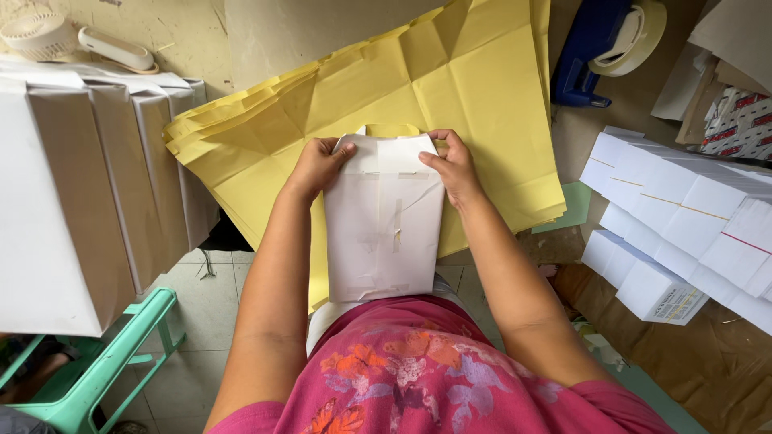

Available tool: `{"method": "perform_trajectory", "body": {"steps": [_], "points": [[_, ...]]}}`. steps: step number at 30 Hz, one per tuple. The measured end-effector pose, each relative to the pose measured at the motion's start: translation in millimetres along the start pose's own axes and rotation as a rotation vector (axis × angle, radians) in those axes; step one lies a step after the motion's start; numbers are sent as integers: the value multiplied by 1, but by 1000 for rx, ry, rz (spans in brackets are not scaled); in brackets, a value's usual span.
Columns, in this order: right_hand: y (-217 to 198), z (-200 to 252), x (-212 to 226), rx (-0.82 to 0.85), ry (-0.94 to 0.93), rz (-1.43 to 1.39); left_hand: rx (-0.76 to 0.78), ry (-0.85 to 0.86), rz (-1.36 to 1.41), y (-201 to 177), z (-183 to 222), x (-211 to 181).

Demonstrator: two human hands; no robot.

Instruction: The person wraps a stack of printed labels in white paper, secures the package with tape from a dispenser, and then organizes several other stacks of labels on the workspace before wrapping another stack.

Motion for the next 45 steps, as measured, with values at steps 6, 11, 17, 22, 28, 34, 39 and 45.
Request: {"method": "perform_trajectory", "body": {"steps": [6,11,17,22,28,34,39,45], "points": [[-21,-22,-18,-67,69,814,-464,-34,-694,-13,-15,-14],[-20,-43,-32,61,87,1429,-608,30,-1239,19,23,-88],[59,14,37,389,-181,1204,-640,370,-1314,50,21,-109],[56,22,10,554,-336,1296,-275,408,-958,71,-2,-94],[31,23,28,198,-415,1118,-233,494,-980,79,41,-86],[38,13,10,242,-565,1066,102,354,-844,78,101,-128],[41,23,28,180,-668,1019,-251,483,-994,73,87,-90],[-170,-9,88,-668,-544,333,-336,588,-851,77,97,-95]]}}
Point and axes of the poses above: each hand's wrist, its own z-axis away from the middle knuckle, its own y-axis out of the palm, x = y × z, the point moved 10 cm from there along -z, towards the middle knuckle, and after that the axes turned 9 degrees about -y, right-handed, at the moved point
